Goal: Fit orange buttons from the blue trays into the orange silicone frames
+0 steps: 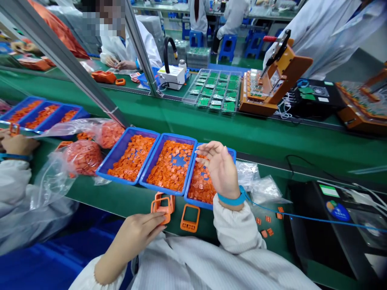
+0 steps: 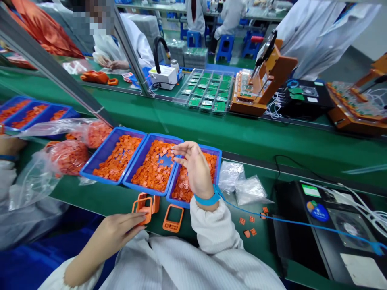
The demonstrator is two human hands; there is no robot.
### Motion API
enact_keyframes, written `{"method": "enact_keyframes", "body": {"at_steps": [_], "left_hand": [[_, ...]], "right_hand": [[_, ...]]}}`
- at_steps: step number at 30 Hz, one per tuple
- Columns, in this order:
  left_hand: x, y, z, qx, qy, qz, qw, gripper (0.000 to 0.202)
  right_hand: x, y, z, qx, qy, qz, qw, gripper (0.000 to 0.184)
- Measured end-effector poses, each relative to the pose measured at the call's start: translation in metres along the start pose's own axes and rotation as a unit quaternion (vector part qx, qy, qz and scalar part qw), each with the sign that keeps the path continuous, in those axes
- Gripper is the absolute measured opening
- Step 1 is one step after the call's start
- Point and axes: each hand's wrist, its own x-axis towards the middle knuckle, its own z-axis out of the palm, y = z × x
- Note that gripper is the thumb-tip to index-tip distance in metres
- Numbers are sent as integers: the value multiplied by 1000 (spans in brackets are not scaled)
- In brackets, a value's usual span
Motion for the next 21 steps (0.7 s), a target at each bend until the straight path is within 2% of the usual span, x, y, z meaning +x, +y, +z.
{"method": "enact_keyframes", "body": {"at_steps": [4, 8, 11, 14, 17, 19, 21], "left_hand": [[-5, -9, 15, 23, -7, -37, 999, 23], [6, -11, 15, 54, -17, -36, 998, 25], [10, 3, 14, 54, 10, -19, 998, 21], [12, 30, 25, 3, 36, 33, 999, 15], [16, 50, 53, -17, -72, 55, 996, 22], [19, 53, 72, -6, -138, 45, 989, 20], [22, 49, 85, 4, -178, 34, 983, 18]], "right_hand": [[-3, 1, 4, 4, -19, 6, 1000, 40], [-5, 0, 4, -1, -17, 7, 1000, 38], [-6, -2, 2, -6, -17, 3, 1000, 37], [-5, -5, -2, 1, -21, -5, 1000, 35], [-5, -6, -4, 4, -19, -5, 1000, 35], [-5, -7, -4, 3, -23, -5, 1000, 35], [-6, -7, -5, 9, -35, -8, 999, 34]]}}
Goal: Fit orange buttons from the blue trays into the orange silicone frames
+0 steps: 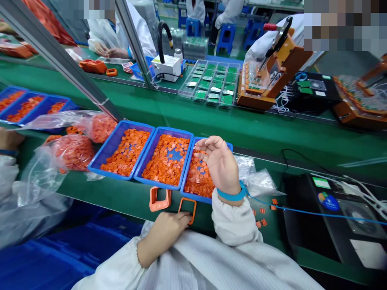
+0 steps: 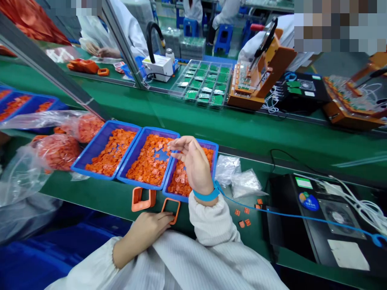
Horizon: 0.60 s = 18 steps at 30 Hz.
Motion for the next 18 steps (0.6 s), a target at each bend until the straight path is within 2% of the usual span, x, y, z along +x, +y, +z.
{"method": "enact_keyframes", "body": {"at_steps": [3, 5, 7, 10, 13, 15, 17, 18], "left_hand": [[1, -3, -2, 0, -19, 11, 1000, 22], [-3, 0, -16, -9, 7, 41, 999, 22], [-7, 4, -37, -24, 70, 78, 994, 20], [-5, 0, -75, -23, 200, 121, 972, 19], [12, -13, -108, 10, 301, 129, 945, 22], [25, -21, -122, 35, 329, 119, 936, 22], [34, -32, -132, 54, 334, 136, 931, 23], [36, -40, -135, 61, 340, 146, 927, 24]], "right_hand": [[0, 0, -1, 8, -6, -5, 1000, 32], [0, 0, -3, 7, -3, -7, 1000, 31], [1, 0, -3, -3, -3, -6, 1000, 29], [-1, 3, 1, -29, -15, 10, 999, 25], [-5, 10, 13, -31, -100, 88, 991, 42], [-8, 16, 22, -25, -181, 134, 974, 56], [-10, 22, 28, -58, -221, 125, 966, 51], [-10, 24, 29, -85, -216, 107, 967, 44]]}}
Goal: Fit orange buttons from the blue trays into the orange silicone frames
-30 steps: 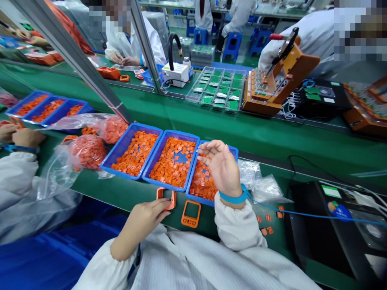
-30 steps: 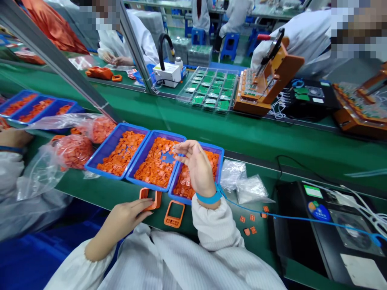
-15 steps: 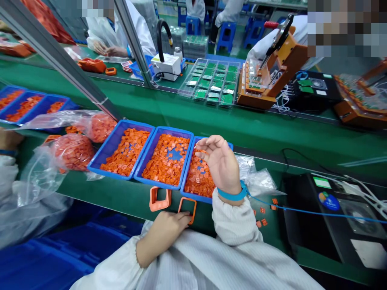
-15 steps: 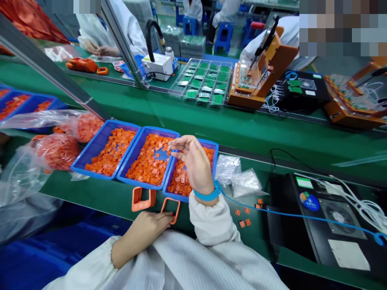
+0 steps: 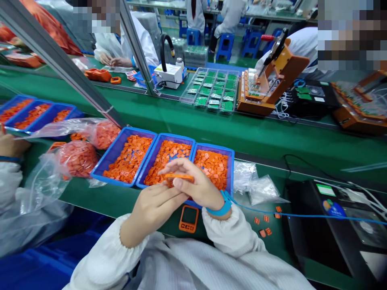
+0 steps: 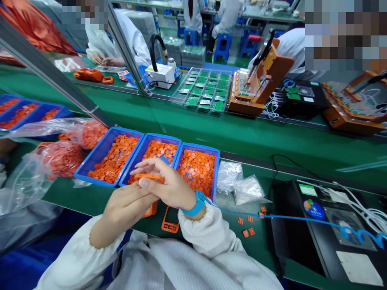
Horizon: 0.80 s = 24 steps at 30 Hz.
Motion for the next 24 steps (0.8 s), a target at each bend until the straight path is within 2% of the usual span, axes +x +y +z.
{"method": "enact_keyframes", "body": {"at_steps": [2, 3, 4, 5, 6, 7, 9, 10, 12, 15, 19, 24], "left_hand": [[-8, -29, -6, 30, 40, -24, 998, 21], [-15, -49, -10, 64, 73, -86, 992, 17], [-23, -72, -14, 109, 117, -188, 969, 11], [-32, -97, -17, 153, 124, -315, 929, 17], [-41, -122, -19, 172, 64, -417, 890, 30], [-48, -146, -20, 164, 13, -451, 877, 36], [-61, -183, -15, 121, -85, -463, 874, 28], [-66, -196, -10, 100, -127, -463, 871, 24], [-73, -210, 0, 69, -190, -460, 865, 23], [-80, -213, 10, 52, -234, -462, 854, 28], [-84, -210, 8, 40, -236, -471, 849, 35], [-84, -208, 4, 17, -199, -487, 850, 45]], "right_hand": [[0, 1, -2, -33, 50, -19, 998, 31], [0, 1, -4, -32, 80, -22, 996, 29], [-1, 0, -7, -19, 106, -22, 994, 29], [-2, 0, -11, -8, 127, -21, 992, 28], [-3, -1, -14, 0, 146, -23, 989, 28], [-3, -2, -17, 3, 161, -27, 987, 27], [-4, -3, -20, 2, 180, -31, 983, 26], [-4, -3, -21, 4, 183, -29, 983, 26], [-4, -2, -22, 4, 185, -23, 982, 26], [-3, 0, -22, -2, 188, -22, 982, 27], [-2, 1, -22, -1, 192, -22, 981, 25], [-2, 2, -22, -5, 188, -23, 982, 24]]}}
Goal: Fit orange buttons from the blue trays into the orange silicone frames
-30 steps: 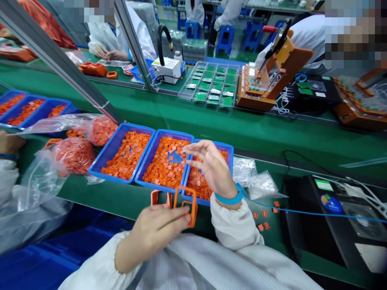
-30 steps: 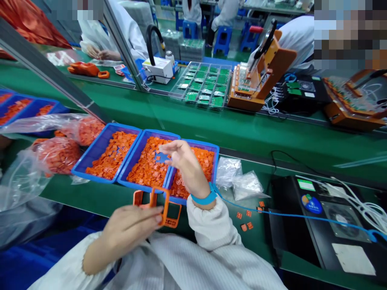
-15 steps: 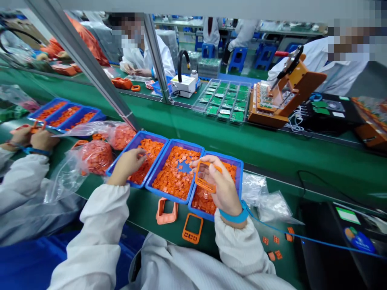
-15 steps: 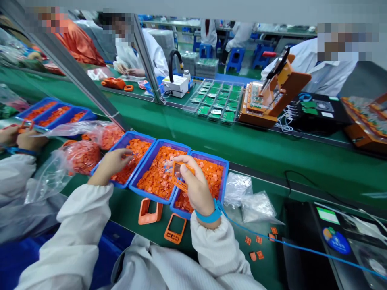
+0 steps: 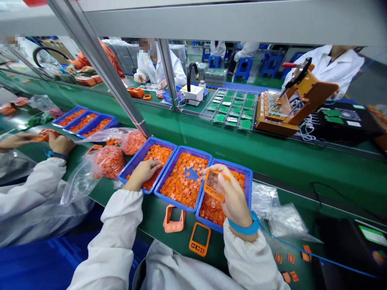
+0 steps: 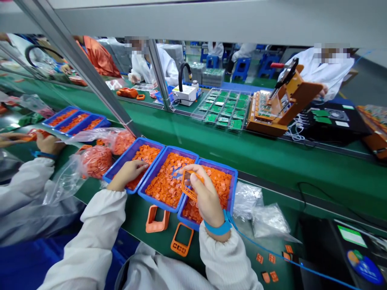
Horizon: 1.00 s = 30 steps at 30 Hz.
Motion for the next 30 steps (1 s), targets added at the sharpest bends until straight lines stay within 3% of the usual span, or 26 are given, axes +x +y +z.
{"method": "enact_keyframes", "body": {"at_steps": [6, 10, 15, 19, 21, 25, 30], "left_hand": [[-3, 5, -5, -75, 52, -30, 995, 42], [-17, 24, -10, -165, 92, -32, 981, 49], [-45, 76, -10, -296, 100, 21, 950, 43], [-66, 133, -6, -454, 35, 90, 886, 25], [-74, 158, -4, -490, -3, 102, 866, 27], [-82, 191, 1, -459, -7, 171, 872, 14], [-82, 208, 11, -450, 23, 202, 870, 21]], "right_hand": [[-1, 2, 1, 2, 0, 4, 1000, 25], [-1, 2, 1, 19, 7, 8, 1000, 27], [2, 4, 6, 57, 24, 11, 998, 35], [2, 6, 13, 74, 22, 7, 997, 38], [2, 7, 16, 72, 18, -8, 997, 39], [1, 5, 16, 60, 28, -50, 997, 39], [-1, 3, 16, 53, 50, -98, 993, 37]]}}
